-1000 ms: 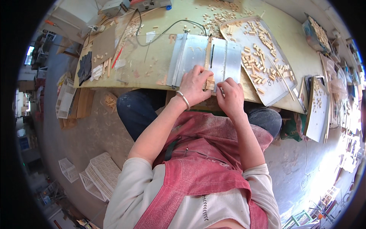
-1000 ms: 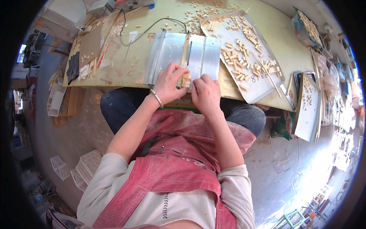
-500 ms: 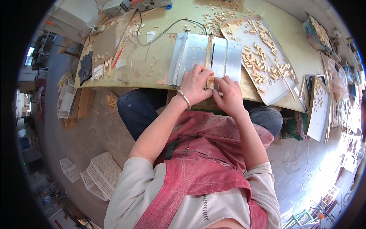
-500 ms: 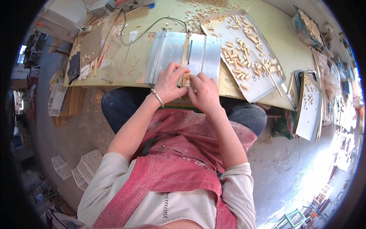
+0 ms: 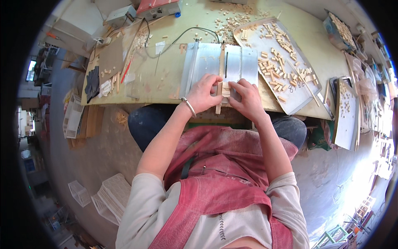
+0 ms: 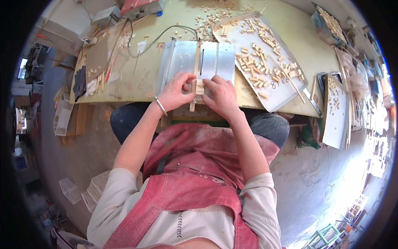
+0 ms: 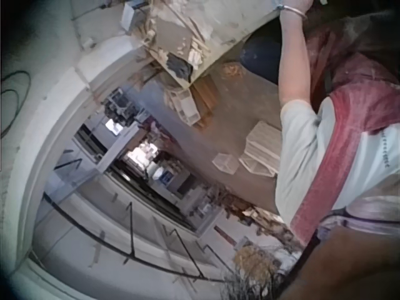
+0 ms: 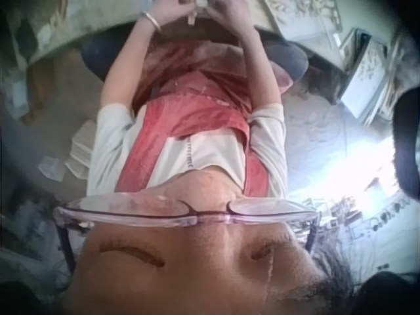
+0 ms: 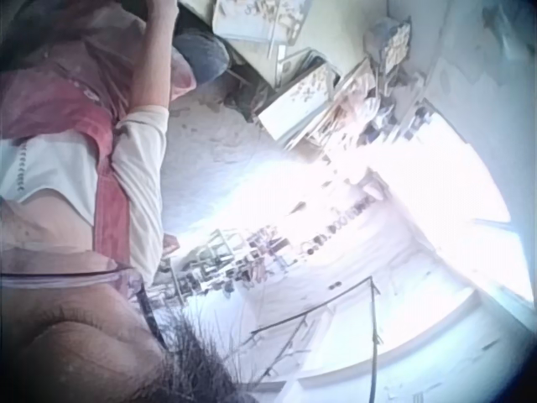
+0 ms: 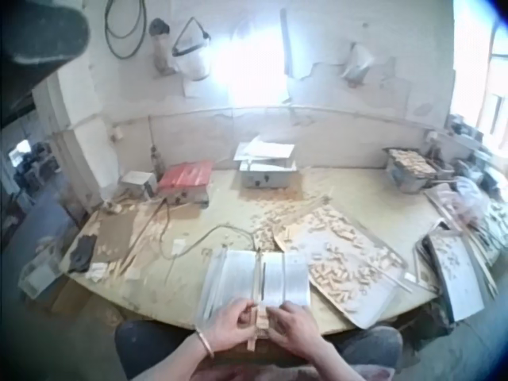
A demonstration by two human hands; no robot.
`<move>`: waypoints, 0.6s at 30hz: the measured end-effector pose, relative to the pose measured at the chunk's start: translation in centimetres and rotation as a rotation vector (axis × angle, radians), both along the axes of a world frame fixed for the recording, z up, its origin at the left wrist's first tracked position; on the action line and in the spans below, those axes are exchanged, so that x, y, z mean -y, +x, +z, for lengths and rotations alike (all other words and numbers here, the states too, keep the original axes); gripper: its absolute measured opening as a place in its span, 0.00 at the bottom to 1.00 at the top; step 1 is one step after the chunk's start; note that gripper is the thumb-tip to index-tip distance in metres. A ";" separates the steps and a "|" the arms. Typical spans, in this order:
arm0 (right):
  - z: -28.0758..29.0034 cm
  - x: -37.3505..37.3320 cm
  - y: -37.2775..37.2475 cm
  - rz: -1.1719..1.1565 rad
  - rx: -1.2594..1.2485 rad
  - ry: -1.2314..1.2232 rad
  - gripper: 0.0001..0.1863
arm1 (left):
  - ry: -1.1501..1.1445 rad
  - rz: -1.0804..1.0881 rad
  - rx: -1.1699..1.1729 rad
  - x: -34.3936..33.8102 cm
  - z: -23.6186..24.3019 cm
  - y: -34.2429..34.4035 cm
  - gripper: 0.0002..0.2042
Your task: The person sits at a table saw and repeatedly feeds small wooden blocks through the blade to trim them. The cut pieces are placed on a nearby tray, and the process continues with multiple blocks.
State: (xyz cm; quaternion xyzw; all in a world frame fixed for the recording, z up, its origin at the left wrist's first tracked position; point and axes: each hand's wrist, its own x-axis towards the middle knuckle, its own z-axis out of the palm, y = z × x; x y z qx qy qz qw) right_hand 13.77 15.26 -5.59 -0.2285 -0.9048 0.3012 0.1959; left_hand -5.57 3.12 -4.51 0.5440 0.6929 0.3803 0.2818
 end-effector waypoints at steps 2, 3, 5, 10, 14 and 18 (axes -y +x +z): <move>-0.1 -0.4 -0.4 -0.002 -0.006 -0.004 0.25 | -0.020 -0.013 -0.044 -0.6 -0.2 -0.6 0.27; 0.0 -0.7 -0.6 -0.002 -0.006 -0.007 0.25 | -0.031 -0.014 -0.067 -0.9 -0.3 -0.8 0.26; -0.2 -1.1 -0.9 -0.001 -0.001 -0.017 0.25 | -0.049 -0.016 -0.104 -1.4 0.0 -0.8 0.25; -0.3 -1.8 -1.3 0.003 -0.009 -0.039 0.25 | -0.055 0.007 -0.164 -2.4 -0.1 -0.8 0.22; -0.6 -2.2 -1.7 -0.007 -0.020 -0.035 0.26 | 0.037 0.034 -0.173 -2.9 -0.8 -0.9 0.22; -0.7 -2.6 -1.9 -0.017 -0.006 -0.043 0.26 | 0.051 0.042 -0.173 -3.3 -1.0 -1.2 0.22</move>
